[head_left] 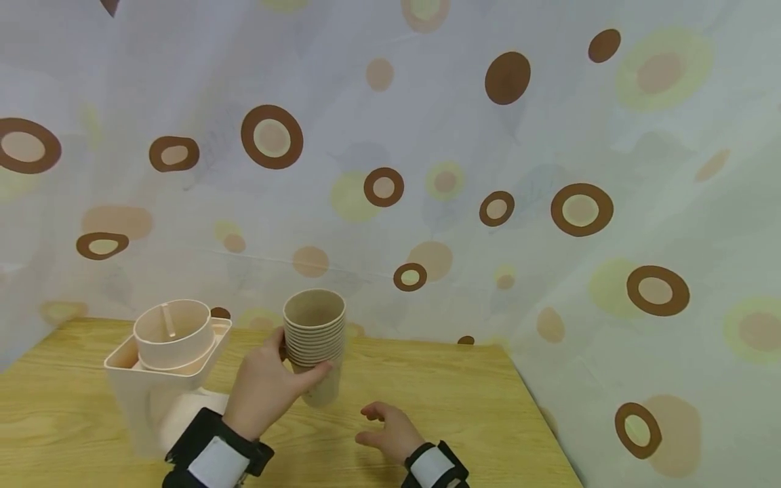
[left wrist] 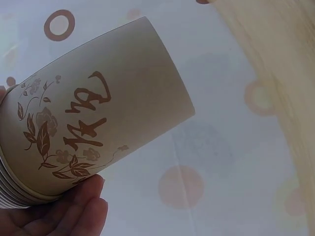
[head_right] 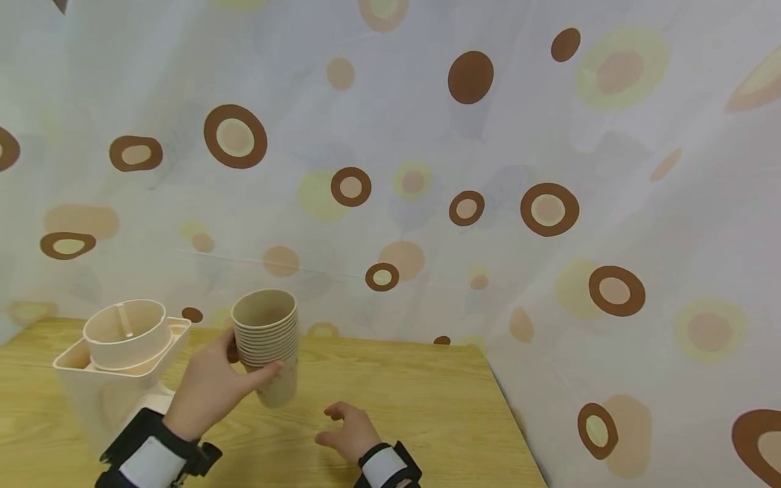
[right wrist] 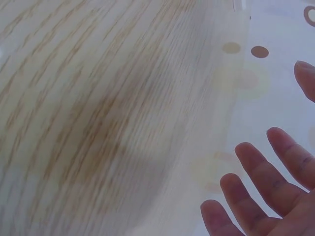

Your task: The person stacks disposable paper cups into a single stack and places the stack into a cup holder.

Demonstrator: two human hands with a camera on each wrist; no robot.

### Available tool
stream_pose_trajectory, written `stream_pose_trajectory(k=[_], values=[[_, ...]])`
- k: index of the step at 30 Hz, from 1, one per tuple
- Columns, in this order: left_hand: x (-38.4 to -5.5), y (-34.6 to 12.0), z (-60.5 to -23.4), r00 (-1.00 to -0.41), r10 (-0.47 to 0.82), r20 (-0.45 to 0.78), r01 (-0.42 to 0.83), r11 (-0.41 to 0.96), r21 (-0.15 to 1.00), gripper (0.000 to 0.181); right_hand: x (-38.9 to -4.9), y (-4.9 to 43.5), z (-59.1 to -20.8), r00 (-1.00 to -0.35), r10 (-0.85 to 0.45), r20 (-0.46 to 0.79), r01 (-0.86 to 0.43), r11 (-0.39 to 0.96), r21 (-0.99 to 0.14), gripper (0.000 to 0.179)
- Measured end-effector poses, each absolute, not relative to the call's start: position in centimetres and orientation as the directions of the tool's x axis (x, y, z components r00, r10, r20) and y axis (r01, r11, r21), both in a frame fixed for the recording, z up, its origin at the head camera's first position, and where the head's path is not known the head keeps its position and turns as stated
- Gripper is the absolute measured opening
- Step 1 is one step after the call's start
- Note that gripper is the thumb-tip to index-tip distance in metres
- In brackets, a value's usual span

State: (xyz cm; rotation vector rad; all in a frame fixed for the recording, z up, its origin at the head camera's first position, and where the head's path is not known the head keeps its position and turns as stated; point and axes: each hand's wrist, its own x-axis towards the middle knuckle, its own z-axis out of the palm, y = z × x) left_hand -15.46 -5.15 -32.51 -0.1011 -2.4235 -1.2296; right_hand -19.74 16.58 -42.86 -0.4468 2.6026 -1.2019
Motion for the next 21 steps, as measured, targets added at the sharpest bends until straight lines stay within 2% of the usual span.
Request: stream_pose_trajectory(k=[11, 21], values=[[-14.7, -8.0, -29.5, -0.877, -0.148, 0.456, 0.261, 0.651, 0.713, 0.065, -19.6, 16.4, -42.4, -0.915, -0.396, -0.080, -0.196, 0.609, -0.769, 0.039], [-13.8, -9.5, -28.3, -0.862, -0.145, 0.485, 0.277, 0.668, 0.691, 0.066, -19.6, 15.5, -42.0, -0.906, -0.415, -0.083, -0.208, 0.608, -0.766, 0.040]])
